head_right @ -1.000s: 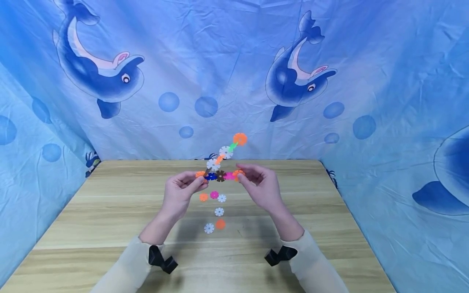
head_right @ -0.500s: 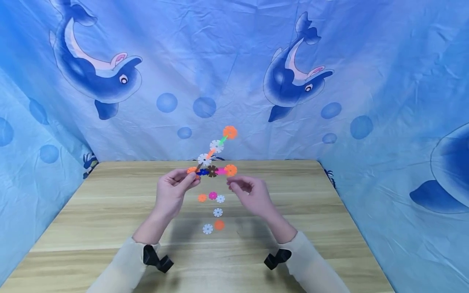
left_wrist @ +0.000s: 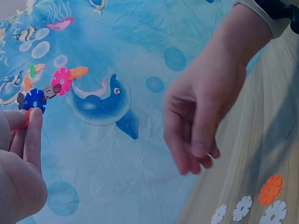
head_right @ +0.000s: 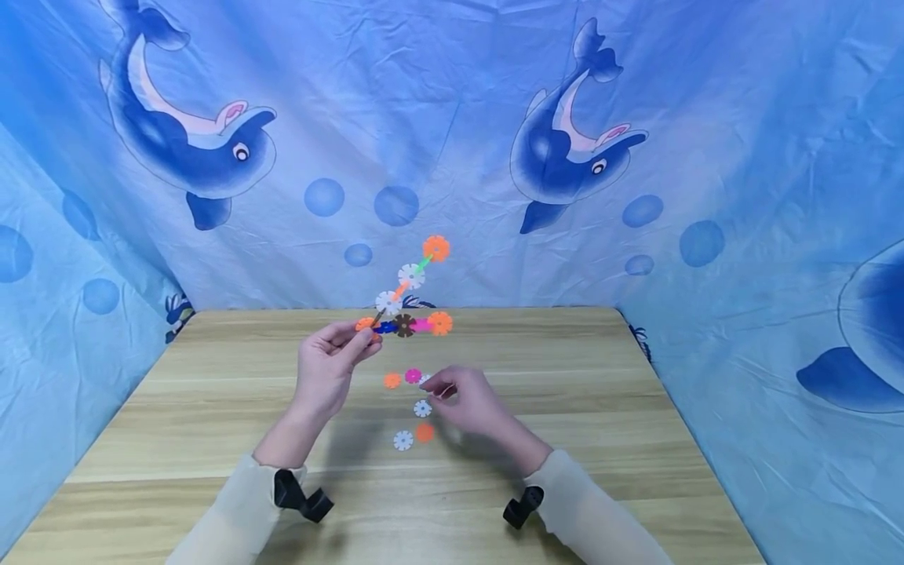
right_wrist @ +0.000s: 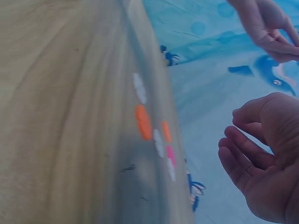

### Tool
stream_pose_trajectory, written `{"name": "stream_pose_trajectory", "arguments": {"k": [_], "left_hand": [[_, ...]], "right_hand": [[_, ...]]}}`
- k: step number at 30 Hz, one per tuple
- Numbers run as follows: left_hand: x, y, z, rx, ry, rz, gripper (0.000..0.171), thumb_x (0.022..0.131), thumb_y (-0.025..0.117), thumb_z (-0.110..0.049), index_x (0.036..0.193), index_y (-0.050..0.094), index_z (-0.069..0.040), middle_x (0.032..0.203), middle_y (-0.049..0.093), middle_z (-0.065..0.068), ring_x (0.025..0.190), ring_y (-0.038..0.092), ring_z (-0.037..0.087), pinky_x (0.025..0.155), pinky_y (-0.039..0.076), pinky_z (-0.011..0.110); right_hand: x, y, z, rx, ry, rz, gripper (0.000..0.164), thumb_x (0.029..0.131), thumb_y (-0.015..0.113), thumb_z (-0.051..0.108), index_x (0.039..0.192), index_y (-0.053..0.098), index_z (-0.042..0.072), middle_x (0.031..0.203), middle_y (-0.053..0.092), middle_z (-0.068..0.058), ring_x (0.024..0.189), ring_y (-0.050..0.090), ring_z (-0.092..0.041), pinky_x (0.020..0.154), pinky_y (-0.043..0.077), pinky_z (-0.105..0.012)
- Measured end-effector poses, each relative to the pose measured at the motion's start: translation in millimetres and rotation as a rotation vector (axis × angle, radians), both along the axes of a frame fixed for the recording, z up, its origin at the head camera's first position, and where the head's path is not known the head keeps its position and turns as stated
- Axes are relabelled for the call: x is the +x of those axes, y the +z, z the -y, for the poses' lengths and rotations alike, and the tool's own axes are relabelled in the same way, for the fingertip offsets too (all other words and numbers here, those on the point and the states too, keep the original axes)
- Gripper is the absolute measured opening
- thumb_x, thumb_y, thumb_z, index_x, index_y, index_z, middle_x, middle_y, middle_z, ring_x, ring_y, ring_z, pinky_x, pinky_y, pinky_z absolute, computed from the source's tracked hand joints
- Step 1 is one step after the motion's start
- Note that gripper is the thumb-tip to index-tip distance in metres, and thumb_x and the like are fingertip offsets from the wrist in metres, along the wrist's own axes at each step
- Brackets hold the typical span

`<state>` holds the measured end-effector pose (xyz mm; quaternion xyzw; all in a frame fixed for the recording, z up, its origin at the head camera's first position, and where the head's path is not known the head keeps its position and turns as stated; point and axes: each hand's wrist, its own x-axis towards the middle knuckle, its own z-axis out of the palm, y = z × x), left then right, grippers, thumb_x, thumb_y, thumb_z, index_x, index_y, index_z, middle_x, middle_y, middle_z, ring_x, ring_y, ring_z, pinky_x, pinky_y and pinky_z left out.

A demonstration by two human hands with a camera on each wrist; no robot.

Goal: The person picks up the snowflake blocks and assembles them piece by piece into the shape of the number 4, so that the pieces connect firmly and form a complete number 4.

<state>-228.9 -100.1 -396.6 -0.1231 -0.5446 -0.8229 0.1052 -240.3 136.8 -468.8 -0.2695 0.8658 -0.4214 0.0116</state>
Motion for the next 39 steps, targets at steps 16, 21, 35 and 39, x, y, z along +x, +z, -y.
{"name": "stream_pose_trajectory", "arguments": {"k": [16, 21, 35, 39], "left_hand": [[-3.2, -5.9, -2.1, -0.003, -0.002, 0.003, 0.03, 0.097, 0.068, 0.011, 0.097, 0.08, -0.017, 0.092, 0.082, 0.0, 0.084, 0.081, 0.013, 0.083, 0.068, 0.031], [-3.0, -6.0, -3.4, 0.01, -0.007, 0.005, 0.031, 0.097, 0.067, 0.012, 0.097, 0.08, -0.017, 0.091, 0.082, 0.0, 0.083, 0.081, 0.013, 0.082, 0.068, 0.031], [-0.8, -6.4, -3.3, 0.032, -0.016, 0.008, 0.032, 0.097, 0.067, 0.012, 0.097, 0.08, -0.017, 0.091, 0.082, 0.0, 0.082, 0.081, 0.014, 0.082, 0.068, 0.031], [-0.7, -6.3, -3.1, 0.025, -0.013, 0.004, 0.032, 0.097, 0.067, 0.012, 0.097, 0.08, -0.017, 0.091, 0.082, 0.0, 0.082, 0.081, 0.014, 0.082, 0.068, 0.032]], "right_hand": [[1.6, -25.4, 12.2, 0.298, 0.103, -0.054, 0.023, 0.093, 0.079, 0.013, 0.116, 0.079, 0.013, 0.11, 0.077, 0.0, 0.099, 0.072, -0.015, 0.088, 0.062, -0.024], [0.8, -29.2, 14.0, 0.345, 0.123, -0.103, 0.024, 0.092, 0.08, 0.013, 0.116, 0.08, 0.012, 0.109, 0.078, 0.0, 0.096, 0.071, -0.013, 0.085, 0.059, -0.021], [-0.9, -33.5, 14.1, 0.337, 0.1, -0.06, 0.022, 0.09, 0.083, 0.013, 0.111, 0.082, 0.01, 0.095, 0.071, 0.001, 0.079, 0.06, -0.005, 0.068, 0.052, -0.015], [-3.5, -36.0, 11.2, 0.328, 0.092, -0.085, 0.014, 0.092, 0.081, 0.01, 0.106, 0.084, 0.011, 0.094, 0.072, 0.001, 0.082, 0.064, -0.008, 0.072, 0.056, -0.018]]}}
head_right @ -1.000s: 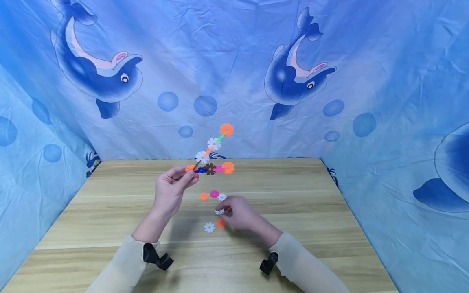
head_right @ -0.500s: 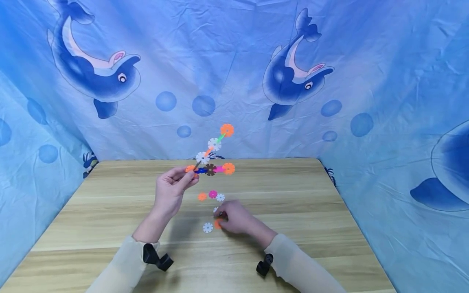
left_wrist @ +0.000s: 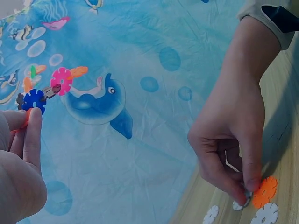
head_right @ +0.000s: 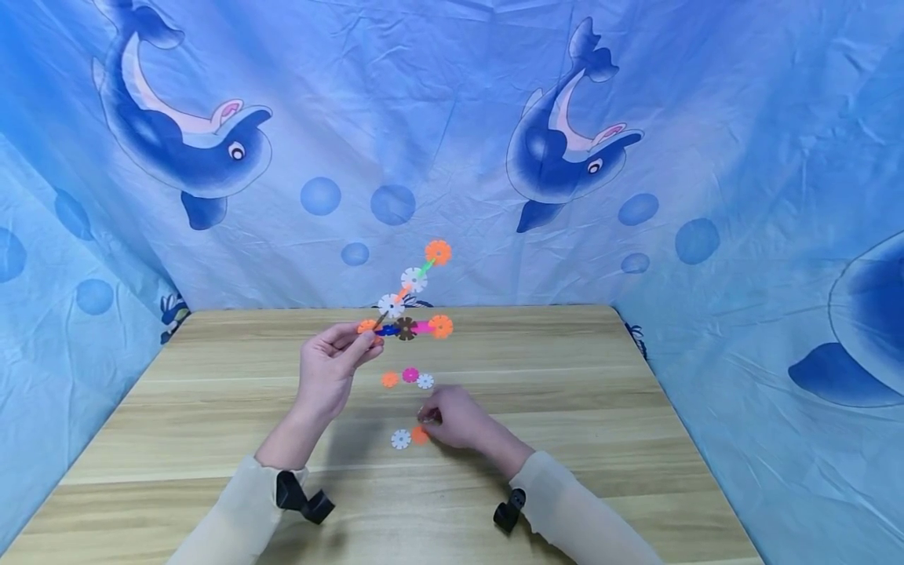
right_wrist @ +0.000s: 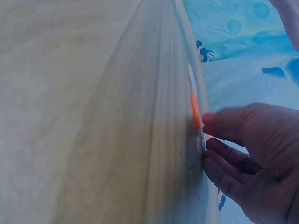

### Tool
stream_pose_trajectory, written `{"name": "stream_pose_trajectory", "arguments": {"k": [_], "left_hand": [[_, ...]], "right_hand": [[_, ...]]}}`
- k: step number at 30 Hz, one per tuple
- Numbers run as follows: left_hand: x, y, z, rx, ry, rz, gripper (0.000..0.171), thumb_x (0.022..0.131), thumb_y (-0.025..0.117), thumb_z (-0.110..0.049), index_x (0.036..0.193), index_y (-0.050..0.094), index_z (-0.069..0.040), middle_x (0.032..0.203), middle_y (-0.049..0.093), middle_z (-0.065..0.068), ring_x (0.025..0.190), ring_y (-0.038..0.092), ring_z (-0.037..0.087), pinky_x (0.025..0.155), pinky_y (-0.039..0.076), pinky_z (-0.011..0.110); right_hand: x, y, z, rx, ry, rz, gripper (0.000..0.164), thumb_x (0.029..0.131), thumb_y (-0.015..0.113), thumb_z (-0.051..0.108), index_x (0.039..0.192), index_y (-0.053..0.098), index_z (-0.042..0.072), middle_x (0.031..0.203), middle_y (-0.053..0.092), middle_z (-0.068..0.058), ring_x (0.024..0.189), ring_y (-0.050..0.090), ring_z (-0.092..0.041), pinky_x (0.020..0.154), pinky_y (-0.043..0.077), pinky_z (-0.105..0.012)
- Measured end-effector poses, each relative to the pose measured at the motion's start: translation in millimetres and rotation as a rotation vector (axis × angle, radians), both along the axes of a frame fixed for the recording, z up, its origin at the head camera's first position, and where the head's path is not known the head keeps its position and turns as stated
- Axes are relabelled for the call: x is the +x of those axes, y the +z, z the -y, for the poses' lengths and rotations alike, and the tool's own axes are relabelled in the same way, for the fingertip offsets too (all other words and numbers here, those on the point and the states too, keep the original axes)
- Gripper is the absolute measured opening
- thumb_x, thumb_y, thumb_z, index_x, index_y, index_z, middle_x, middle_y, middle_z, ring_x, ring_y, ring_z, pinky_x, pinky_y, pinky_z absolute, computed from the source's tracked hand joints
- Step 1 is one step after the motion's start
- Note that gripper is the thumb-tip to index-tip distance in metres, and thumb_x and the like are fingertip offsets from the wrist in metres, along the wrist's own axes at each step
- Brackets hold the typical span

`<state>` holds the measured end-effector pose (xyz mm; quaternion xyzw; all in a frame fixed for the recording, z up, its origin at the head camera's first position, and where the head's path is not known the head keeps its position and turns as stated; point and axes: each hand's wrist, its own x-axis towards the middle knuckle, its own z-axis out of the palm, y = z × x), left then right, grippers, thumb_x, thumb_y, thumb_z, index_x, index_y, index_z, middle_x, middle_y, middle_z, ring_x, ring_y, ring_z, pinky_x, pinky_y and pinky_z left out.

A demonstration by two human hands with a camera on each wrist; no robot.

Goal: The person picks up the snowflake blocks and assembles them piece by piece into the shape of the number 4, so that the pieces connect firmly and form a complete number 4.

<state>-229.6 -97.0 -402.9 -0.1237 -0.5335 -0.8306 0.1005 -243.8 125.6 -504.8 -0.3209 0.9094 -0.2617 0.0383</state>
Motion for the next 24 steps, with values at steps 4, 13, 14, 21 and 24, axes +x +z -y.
{"name": "stream_pose_trajectory", "arguments": {"k": [4, 13, 14, 21, 24], "left_hand": [[-0.3, -0.7, -0.6, -0.008, -0.002, -0.003, 0.03, 0.098, 0.067, 0.011, 0.097, 0.08, -0.016, 0.091, 0.082, 0.0, 0.082, 0.081, 0.013, 0.082, 0.068, 0.031], [-0.9, -1.7, -2.7, -0.001, -0.014, -0.001, 0.029, 0.097, 0.068, 0.011, 0.098, 0.08, -0.016, 0.09, 0.082, 0.0, 0.081, 0.081, 0.013, 0.082, 0.068, 0.031], [-1.1, -1.9, -3.0, -0.001, -0.016, 0.001, 0.029, 0.097, 0.068, 0.011, 0.098, 0.08, -0.016, 0.09, 0.082, 0.001, 0.081, 0.081, 0.013, 0.082, 0.068, 0.031], [-1.8, -2.0, -4.9, 0.005, -0.016, 0.012, 0.031, 0.098, 0.067, 0.011, 0.097, 0.08, -0.017, 0.091, 0.082, 0.0, 0.082, 0.081, 0.013, 0.083, 0.068, 0.031], [-1.8, -1.8, -5.4, 0.005, -0.022, 0.005, 0.03, 0.098, 0.068, 0.011, 0.098, 0.08, -0.017, 0.091, 0.082, 0.0, 0.082, 0.081, 0.013, 0.082, 0.068, 0.031]], "right_hand": [[-3.5, -2.2, -5.5, -0.01, -0.023, -0.047, 0.012, 0.091, 0.08, 0.004, 0.1, 0.085, 0.011, 0.098, 0.075, -0.001, 0.092, 0.07, -0.015, 0.084, 0.063, -0.027], [-8.1, -0.8, -9.9, 0.001, -0.109, -0.081, 0.007, 0.09, 0.08, 0.004, 0.092, 0.08, 0.011, 0.093, 0.074, 0.0, 0.086, 0.068, -0.014, 0.079, 0.062, -0.028], [-8.6, -1.1, -9.6, 0.001, -0.12, -0.075, 0.007, 0.091, 0.08, 0.005, 0.094, 0.079, 0.011, 0.091, 0.073, 0.0, 0.084, 0.067, -0.012, 0.077, 0.061, -0.026], [-13.1, -2.0, -10.3, 0.03, -0.141, -0.081, 0.021, 0.089, 0.083, 0.006, 0.11, 0.081, 0.008, 0.096, 0.072, -0.001, 0.083, 0.064, -0.01, 0.072, 0.059, -0.022], [-15.3, -2.6, -11.3, 0.063, -0.142, -0.067, 0.024, 0.089, 0.083, 0.008, 0.113, 0.081, 0.009, 0.102, 0.071, -0.002, 0.086, 0.065, -0.011, 0.074, 0.059, -0.022]]}}
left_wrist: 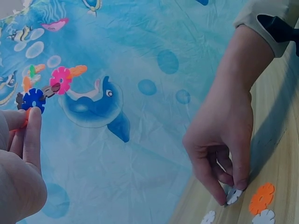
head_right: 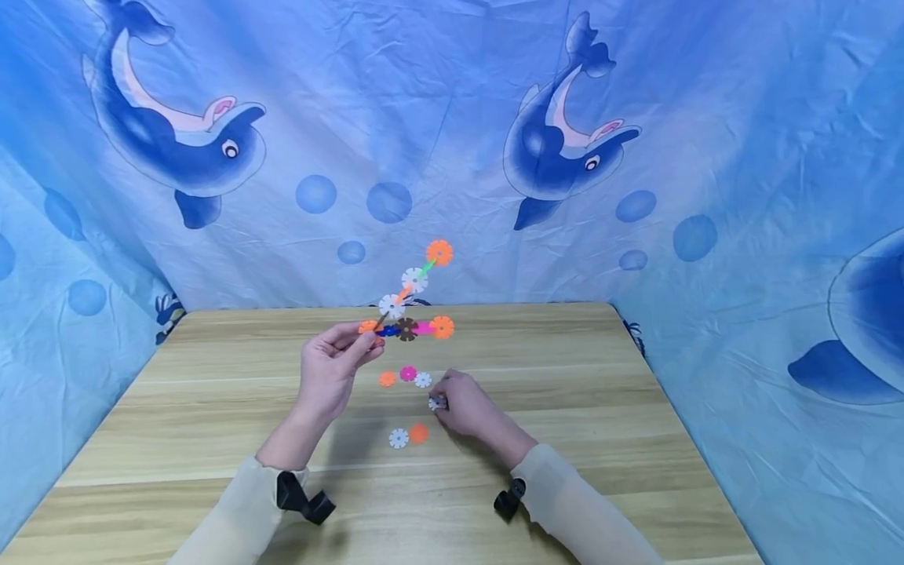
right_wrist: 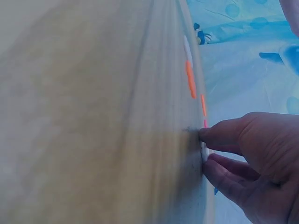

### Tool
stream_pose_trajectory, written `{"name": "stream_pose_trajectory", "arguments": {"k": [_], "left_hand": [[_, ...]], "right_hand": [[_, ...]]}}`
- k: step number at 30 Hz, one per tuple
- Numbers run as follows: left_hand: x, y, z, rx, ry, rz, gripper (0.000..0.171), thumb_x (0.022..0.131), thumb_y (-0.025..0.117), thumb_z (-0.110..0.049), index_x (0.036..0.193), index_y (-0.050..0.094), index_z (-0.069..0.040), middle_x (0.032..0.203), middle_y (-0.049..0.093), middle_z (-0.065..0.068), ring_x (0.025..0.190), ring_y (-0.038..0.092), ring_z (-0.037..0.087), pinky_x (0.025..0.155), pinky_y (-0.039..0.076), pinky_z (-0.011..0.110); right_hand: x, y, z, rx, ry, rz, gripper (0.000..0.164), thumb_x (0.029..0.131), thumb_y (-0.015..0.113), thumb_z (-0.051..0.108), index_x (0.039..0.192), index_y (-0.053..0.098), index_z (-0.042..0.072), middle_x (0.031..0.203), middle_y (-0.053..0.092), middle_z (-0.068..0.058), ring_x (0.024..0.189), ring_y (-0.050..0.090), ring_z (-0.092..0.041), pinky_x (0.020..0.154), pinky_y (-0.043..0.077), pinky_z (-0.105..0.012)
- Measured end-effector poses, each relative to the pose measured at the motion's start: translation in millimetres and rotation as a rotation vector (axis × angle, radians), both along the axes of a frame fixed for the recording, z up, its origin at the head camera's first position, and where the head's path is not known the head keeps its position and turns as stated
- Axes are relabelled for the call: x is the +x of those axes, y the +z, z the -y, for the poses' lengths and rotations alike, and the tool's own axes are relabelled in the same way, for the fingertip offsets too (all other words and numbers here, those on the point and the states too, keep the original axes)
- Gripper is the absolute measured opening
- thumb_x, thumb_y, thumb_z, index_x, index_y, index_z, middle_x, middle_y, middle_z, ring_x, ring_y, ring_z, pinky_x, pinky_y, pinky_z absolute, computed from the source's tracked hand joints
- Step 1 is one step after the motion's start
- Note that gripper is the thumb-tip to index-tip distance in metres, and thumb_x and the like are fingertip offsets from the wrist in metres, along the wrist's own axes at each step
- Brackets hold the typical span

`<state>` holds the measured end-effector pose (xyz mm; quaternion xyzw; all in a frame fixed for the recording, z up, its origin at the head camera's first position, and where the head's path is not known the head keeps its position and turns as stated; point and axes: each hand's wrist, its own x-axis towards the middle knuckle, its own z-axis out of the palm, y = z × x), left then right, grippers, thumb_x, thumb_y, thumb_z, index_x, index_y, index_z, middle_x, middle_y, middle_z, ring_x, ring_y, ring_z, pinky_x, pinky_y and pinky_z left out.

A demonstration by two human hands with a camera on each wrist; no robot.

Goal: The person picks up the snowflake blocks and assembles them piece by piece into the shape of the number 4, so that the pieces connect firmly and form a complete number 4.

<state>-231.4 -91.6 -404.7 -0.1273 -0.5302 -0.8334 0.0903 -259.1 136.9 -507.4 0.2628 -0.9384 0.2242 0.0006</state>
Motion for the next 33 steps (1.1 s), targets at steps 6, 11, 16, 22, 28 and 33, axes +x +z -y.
{"name": "stream_pose_trajectory", "arguments": {"k": [6, 11, 16, 22, 28, 33], "left_hand": [[1.5, 2.1, 0.2, -0.004, -0.009, -0.027, 0.028, 0.098, 0.068, 0.009, 0.098, 0.08, -0.016, 0.091, 0.082, 0.0, 0.081, 0.081, 0.013, 0.082, 0.068, 0.03], [2.7, 2.7, 2.5, -0.006, 0.003, -0.016, 0.031, 0.097, 0.068, 0.011, 0.097, 0.08, -0.018, 0.092, 0.082, -0.001, 0.082, 0.081, 0.013, 0.082, 0.068, 0.031], [2.8, 2.3, 3.5, -0.011, 0.003, -0.015, 0.031, 0.098, 0.068, 0.01, 0.098, 0.08, -0.018, 0.092, 0.082, -0.001, 0.082, 0.081, 0.013, 0.082, 0.068, 0.031], [4.1, 2.0, 4.4, -0.008, 0.008, -0.006, 0.029, 0.098, 0.069, 0.01, 0.098, 0.08, -0.017, 0.091, 0.082, 0.0, 0.081, 0.081, 0.013, 0.082, 0.068, 0.031], [4.2, 2.1, 4.3, 0.003, 0.013, -0.012, 0.029, 0.097, 0.069, 0.01, 0.097, 0.08, -0.017, 0.09, 0.082, 0.0, 0.081, 0.081, 0.013, 0.082, 0.068, 0.03], [4.1, 1.3, 3.9, 0.004, 0.013, -0.018, 0.03, 0.097, 0.068, 0.011, 0.098, 0.08, -0.017, 0.09, 0.082, -0.001, 0.081, 0.081, 0.013, 0.081, 0.068, 0.03]], "right_hand": [[-2.7, 1.1, 0.7, -0.008, -0.016, 0.044, 0.024, 0.089, 0.083, 0.009, 0.112, 0.08, 0.01, 0.1, 0.071, -0.002, 0.089, 0.063, -0.011, 0.078, 0.059, -0.026], [-3.7, 6.5, 1.5, -0.085, -0.001, 0.074, 0.011, 0.089, 0.083, 0.008, 0.096, 0.079, 0.014, 0.089, 0.067, 0.004, 0.082, 0.06, -0.008, 0.074, 0.056, -0.024], [-1.3, 14.2, -0.7, -0.17, 0.012, 0.115, 0.006, 0.094, 0.078, 0.009, 0.093, 0.077, 0.015, 0.088, 0.071, 0.005, 0.082, 0.065, -0.007, 0.075, 0.059, -0.022], [0.2, 30.5, -11.2, -0.274, -0.041, 0.128, 0.009, 0.096, 0.076, 0.009, 0.102, 0.079, 0.015, 0.095, 0.075, 0.0, 0.085, 0.068, -0.008, 0.077, 0.062, -0.023], [-1.8, 62.4, -28.0, -0.436, -0.119, 0.024, 0.008, 0.098, 0.075, 0.011, 0.105, 0.078, 0.011, 0.096, 0.078, -0.003, 0.084, 0.071, -0.012, 0.074, 0.064, -0.023], [0.1, 88.1, -40.6, -0.604, -0.176, -0.084, 0.01, 0.098, 0.076, 0.01, 0.108, 0.077, 0.007, 0.097, 0.08, -0.009, 0.081, 0.074, -0.016, 0.071, 0.064, -0.023]]}}
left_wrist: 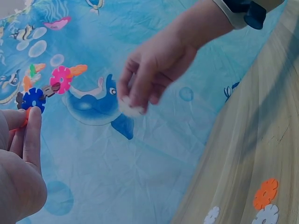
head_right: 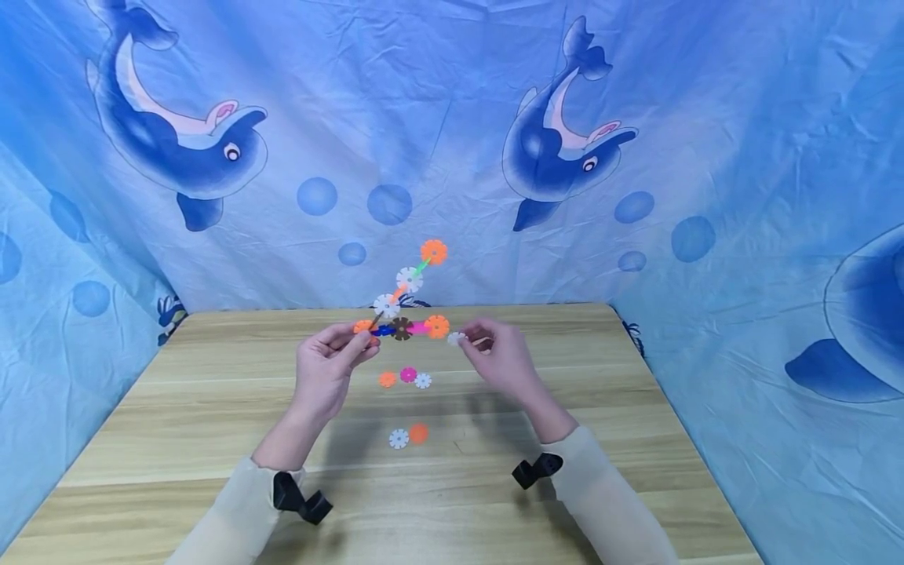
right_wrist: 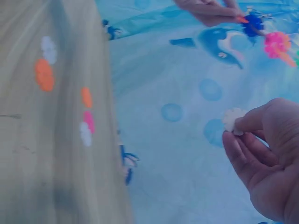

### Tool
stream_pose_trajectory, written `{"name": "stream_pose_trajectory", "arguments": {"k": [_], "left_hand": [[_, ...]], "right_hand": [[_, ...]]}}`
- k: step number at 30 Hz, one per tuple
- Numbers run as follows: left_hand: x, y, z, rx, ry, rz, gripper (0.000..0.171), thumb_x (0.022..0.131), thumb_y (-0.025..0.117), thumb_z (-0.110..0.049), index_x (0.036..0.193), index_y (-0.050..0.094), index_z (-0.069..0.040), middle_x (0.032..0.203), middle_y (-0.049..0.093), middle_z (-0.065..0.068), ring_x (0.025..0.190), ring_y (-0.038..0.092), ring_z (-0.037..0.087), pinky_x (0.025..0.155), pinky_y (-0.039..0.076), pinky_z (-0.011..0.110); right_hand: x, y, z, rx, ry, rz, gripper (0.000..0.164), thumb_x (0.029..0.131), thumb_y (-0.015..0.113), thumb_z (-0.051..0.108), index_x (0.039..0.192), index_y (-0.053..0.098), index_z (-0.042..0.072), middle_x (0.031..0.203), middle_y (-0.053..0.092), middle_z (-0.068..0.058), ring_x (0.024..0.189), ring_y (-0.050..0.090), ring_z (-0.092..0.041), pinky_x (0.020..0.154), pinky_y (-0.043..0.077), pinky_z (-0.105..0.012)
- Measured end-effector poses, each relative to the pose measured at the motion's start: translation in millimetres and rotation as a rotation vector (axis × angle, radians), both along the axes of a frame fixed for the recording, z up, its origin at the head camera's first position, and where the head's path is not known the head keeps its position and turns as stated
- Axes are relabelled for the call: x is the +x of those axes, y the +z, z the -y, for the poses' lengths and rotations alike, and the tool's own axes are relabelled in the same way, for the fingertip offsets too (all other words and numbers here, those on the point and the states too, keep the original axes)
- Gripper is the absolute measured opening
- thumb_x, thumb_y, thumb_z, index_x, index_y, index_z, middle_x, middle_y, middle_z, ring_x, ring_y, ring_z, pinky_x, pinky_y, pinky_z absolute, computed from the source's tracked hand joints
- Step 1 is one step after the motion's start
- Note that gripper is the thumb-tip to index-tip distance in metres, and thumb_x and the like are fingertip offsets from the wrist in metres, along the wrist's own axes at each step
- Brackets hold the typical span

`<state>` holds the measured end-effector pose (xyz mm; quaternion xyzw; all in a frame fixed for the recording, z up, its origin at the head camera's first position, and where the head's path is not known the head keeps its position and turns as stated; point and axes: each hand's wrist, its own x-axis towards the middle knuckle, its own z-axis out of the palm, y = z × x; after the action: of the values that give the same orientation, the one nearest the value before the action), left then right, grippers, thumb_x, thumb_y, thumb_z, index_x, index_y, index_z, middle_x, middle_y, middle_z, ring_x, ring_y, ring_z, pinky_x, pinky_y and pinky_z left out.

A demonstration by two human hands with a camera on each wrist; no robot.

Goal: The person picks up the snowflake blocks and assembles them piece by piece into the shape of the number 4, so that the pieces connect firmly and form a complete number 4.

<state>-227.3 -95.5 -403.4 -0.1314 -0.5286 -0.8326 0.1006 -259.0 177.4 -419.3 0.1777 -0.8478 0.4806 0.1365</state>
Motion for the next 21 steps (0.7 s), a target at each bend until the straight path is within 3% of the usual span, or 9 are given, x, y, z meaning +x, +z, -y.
{"name": "stream_pose_trajectory", "arguments": {"k": [4, 11, 21], "left_hand": [[0.0, -0.7, -0.2, 0.006, 0.005, 0.0, 0.031, 0.097, 0.067, 0.012, 0.098, 0.08, -0.016, 0.09, 0.082, -0.001, 0.081, 0.081, 0.013, 0.081, 0.068, 0.03], [-0.6, -0.2, -1.2, 0.007, 0.0, 0.003, 0.03, 0.098, 0.068, 0.011, 0.097, 0.08, -0.017, 0.092, 0.082, 0.0, 0.082, 0.081, 0.013, 0.082, 0.068, 0.03], [-1.1, -0.5, -1.0, 0.008, 0.001, 0.021, 0.031, 0.098, 0.068, 0.01, 0.097, 0.081, -0.018, 0.092, 0.082, -0.001, 0.082, 0.081, 0.013, 0.082, 0.068, 0.03]], "right_hand": [[5.0, 11.2, -3.2, -0.056, -0.03, -0.095, 0.011, 0.095, 0.079, 0.007, 0.106, 0.078, 0.004, 0.094, 0.08, -0.013, 0.079, 0.075, -0.011, 0.074, 0.063, -0.019], [16.8, 21.7, -0.9, -0.164, -0.012, -0.235, 0.008, 0.092, 0.08, 0.0, 0.1, 0.078, 0.002, 0.095, 0.08, -0.013, 0.083, 0.074, -0.006, 0.077, 0.064, -0.019], [22.1, 29.2, 0.4, -0.199, 0.057, -0.39, 0.012, 0.089, 0.078, -0.011, 0.098, 0.079, -0.003, 0.094, 0.079, -0.018, 0.089, 0.075, -0.001, 0.084, 0.066, -0.022]]}}
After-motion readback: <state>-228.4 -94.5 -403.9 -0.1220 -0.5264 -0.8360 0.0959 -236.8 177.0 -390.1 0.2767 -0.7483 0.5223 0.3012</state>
